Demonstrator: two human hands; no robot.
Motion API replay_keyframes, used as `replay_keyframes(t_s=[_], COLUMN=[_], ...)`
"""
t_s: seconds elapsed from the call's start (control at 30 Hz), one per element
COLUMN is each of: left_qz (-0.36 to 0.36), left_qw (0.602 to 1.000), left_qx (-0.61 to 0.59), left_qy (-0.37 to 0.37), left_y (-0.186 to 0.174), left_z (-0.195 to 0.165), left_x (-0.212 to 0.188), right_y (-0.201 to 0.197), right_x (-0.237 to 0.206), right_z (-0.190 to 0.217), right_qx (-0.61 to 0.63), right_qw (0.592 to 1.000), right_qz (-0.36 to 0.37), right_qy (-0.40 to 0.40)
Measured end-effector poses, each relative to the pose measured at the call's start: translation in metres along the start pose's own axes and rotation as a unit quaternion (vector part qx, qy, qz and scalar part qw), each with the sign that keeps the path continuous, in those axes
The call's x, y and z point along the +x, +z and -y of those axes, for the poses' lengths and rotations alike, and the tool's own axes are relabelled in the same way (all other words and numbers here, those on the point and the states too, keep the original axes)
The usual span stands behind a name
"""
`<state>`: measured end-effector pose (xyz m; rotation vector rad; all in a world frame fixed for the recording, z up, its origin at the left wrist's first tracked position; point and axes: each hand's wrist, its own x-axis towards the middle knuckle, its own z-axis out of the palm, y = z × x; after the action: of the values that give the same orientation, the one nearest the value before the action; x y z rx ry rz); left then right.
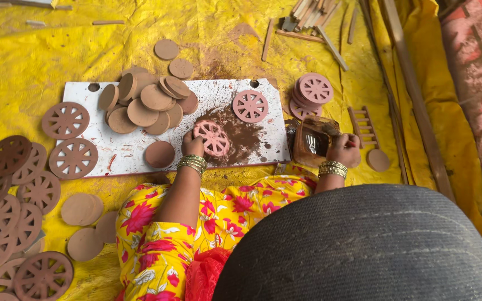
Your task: The person sits on the ground with a board on their lap and uses a brush to apply brown paste to wooden wheel-shaped cutouts one at a time, coating each piece and setting finished ones in a stack beside the board. Plain round wooden discs and other cutouts wait in piles around the work area.
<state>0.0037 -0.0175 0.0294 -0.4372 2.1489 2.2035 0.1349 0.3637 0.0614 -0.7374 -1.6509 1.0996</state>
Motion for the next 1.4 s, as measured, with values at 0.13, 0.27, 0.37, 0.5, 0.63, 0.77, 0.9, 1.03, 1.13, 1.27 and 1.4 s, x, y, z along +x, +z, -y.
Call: replay_keyframes(t_s=[0.13, 0.27, 0.37, 0.5, 0.63, 0.77, 0.9, 1.03, 1.13, 1.27, 1.4], left_qz=[-0.009, -0.031, -0.019, 0.004, -0.007, -0.025, -0.019, -0.01, -0.021, -0.025, -0.021], left_qw=[0.979, 0.974, 0.967, 0.949, 0.957, 0.969, 0.974, 0.977, 0.975, 0.973, 0.976], left_qx=[-0.202, -0.224, -0.232, -0.293, -0.26, -0.207, -0.177, -0.184, -0.174, -0.201, -0.194], left_qy=[0.002, -0.026, -0.105, -0.119, -0.133, -0.134, -0.138, -0.11, -0.135, -0.11, -0.097], left_y=[-0.005, -0.015, -0.028, -0.037, -0.034, -0.029, -0.024, -0.022, -0.023, -0.024, -0.019], left_z=[-0.011, -0.027, -0.037, -0.037, -0.029, -0.024, -0.022, -0.023, -0.025, -0.028, -0.028], left_x=[-0.004, -0.018, -0.032, -0.043, -0.042, -0.038, -0.038, -0.041, -0.04, -0.042, -0.044], right_y=[0.009, 0.013, 0.003, -0.003, 0.009, 0.009, -0.001, 0.006, 0.015, 0.012, 0.008], right_x=[-0.01, -0.016, -0.016, -0.017, -0.018, -0.021, -0.024, -0.024, -0.029, -0.04, -0.051], right_z=[0.026, 0.052, 0.063, 0.063, 0.062, 0.064, 0.066, 0.067, 0.071, 0.071, 0.075], right_qx=[-0.281, -0.377, -0.45, -0.448, -0.389, -0.453, -0.46, -0.421, -0.397, -0.395, -0.388], right_qw=[0.955, 0.909, 0.865, 0.872, 0.894, 0.863, 0.869, 0.883, 0.889, 0.901, 0.895], right_qz=[0.06, 0.156, 0.176, 0.161, 0.221, 0.216, 0.171, 0.205, 0.226, 0.176, 0.2], right_qy=[0.067, 0.09, 0.133, 0.111, 0.034, 0.063, 0.061, -0.018, 0.026, -0.039, -0.098])
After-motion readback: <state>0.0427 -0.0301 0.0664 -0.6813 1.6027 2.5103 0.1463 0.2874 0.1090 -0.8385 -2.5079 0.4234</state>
